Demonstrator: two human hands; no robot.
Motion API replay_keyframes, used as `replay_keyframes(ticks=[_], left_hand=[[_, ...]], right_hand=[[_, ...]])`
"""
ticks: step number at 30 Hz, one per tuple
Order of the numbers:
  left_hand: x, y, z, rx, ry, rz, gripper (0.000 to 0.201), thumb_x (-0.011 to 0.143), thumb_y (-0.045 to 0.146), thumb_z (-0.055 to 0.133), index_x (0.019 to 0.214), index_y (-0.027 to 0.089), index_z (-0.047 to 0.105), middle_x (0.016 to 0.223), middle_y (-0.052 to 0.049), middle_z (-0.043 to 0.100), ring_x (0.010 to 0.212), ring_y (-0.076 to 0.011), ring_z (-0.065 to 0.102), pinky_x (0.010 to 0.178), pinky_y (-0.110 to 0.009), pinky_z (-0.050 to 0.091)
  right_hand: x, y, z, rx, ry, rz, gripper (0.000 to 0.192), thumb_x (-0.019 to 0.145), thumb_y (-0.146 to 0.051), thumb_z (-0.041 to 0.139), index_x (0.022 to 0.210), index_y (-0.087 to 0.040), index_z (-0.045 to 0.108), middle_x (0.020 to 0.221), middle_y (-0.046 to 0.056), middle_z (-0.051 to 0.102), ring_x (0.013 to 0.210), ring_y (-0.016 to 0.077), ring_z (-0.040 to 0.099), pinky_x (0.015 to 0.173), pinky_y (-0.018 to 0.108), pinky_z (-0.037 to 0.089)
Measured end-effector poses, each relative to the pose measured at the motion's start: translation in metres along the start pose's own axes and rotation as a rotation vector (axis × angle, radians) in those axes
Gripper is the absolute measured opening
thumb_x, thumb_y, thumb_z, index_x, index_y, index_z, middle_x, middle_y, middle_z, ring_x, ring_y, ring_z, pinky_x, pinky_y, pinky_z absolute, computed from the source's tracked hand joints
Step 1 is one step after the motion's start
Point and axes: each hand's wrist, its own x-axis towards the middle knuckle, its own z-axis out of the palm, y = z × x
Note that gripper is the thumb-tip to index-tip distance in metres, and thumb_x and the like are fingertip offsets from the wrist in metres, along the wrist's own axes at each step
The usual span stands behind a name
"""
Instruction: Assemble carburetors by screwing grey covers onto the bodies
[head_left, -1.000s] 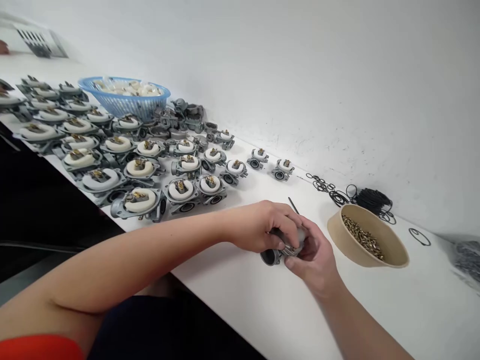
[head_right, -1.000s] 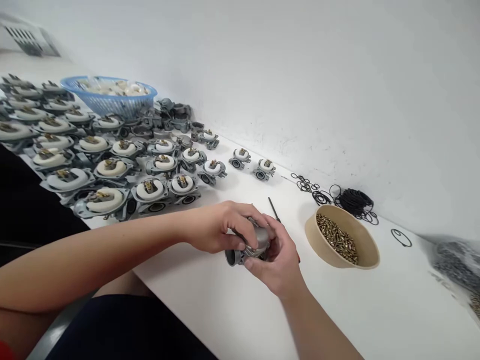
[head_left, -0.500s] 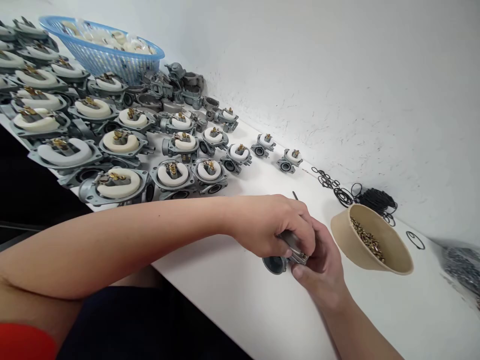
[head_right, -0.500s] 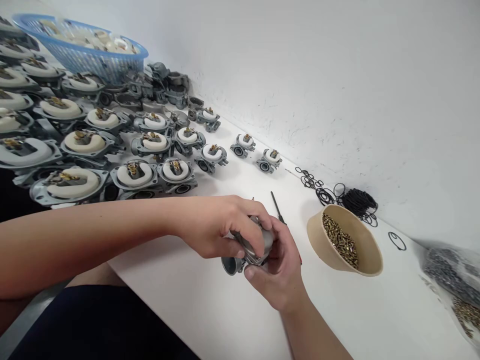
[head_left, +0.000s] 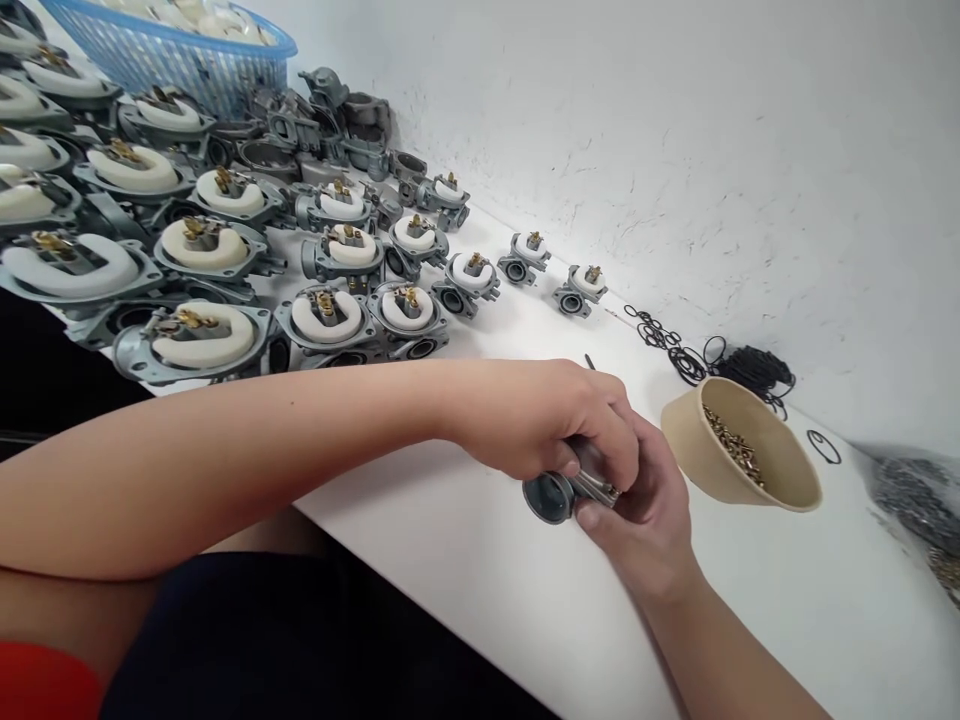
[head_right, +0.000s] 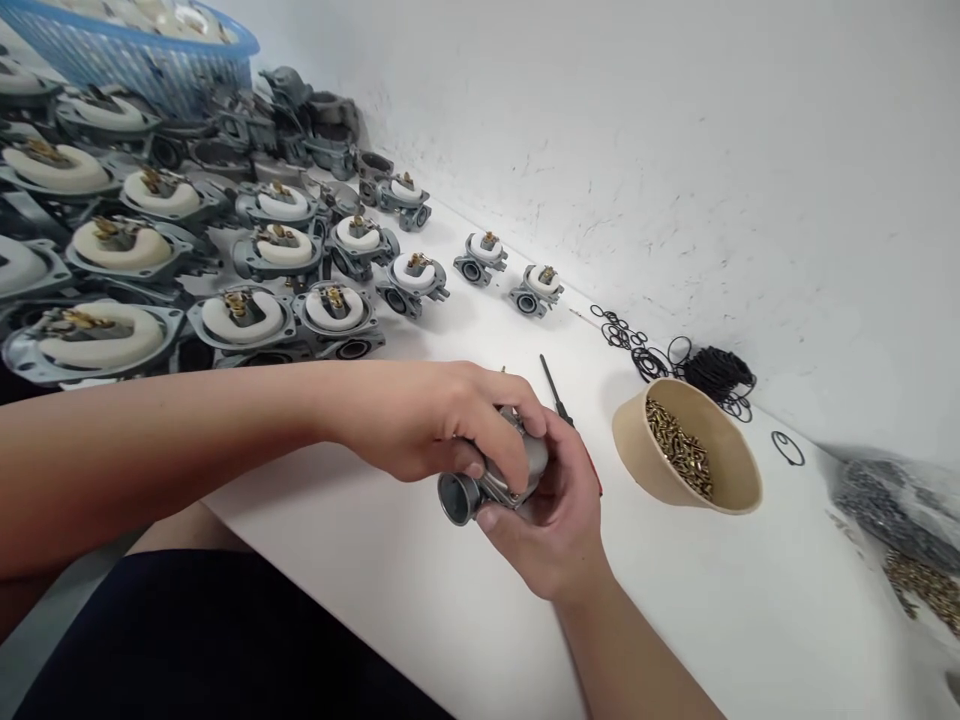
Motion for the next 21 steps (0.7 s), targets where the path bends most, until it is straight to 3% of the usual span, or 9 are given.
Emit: replay_keyframes(ticks=[9, 13, 21], left_hand=[[0.0012, 0.0060, -0.0031, 0.003, -0.044, -0.030, 0.048, 0.072, -0.012, 0.053, 0.098, 0.022, 0.076, 0.117, -0.009, 0.062, 0.103, -0.0224, 0.065, 0.083, -0.031, 0.056], [0.0019, 0.0053, -0.0048, -0.018, -0.053, -0.026, 0.047, 0.072, -0.012, 0.055, 0.094, 0.023, 0.076, 0.116, -0.008, 0.064, 0.103, -0.0221, 0.066, 0.085, -0.031, 0.056], [-0.0014, 0.0011, -0.0032, -0.043, -0.033, 0.001, 0.045, 0.075, -0.011, 0.052, 0.095, 0.022, 0.074, 0.121, -0.008, 0.063, 0.110, -0.0218, 0.064, 0.089, -0.030, 0.056]], right_hand=[[-0.0012, -0.0020, 0.0031, -0.039, 0.001, -0.032, 0.060, 0.077, -0.037, 0.076, 0.130, -0.028, 0.049, 0.100, 0.006, 0.062, 0.082, 0.0228, 0.063, 0.066, 0.038, 0.056], [-0.0018, -0.0045, 0.0034, -0.066, 0.008, -0.003, 0.063, 0.076, -0.038, 0.076, 0.131, -0.028, 0.048, 0.111, 0.008, 0.062, 0.085, 0.0246, 0.065, 0.066, 0.038, 0.056], [0.0002, -0.0062, 0.0039, -0.005, -0.028, 0.014, 0.061, 0.077, -0.037, 0.076, 0.130, -0.028, 0.048, 0.113, 0.009, 0.062, 0.090, 0.0261, 0.065, 0.071, 0.043, 0.057]])
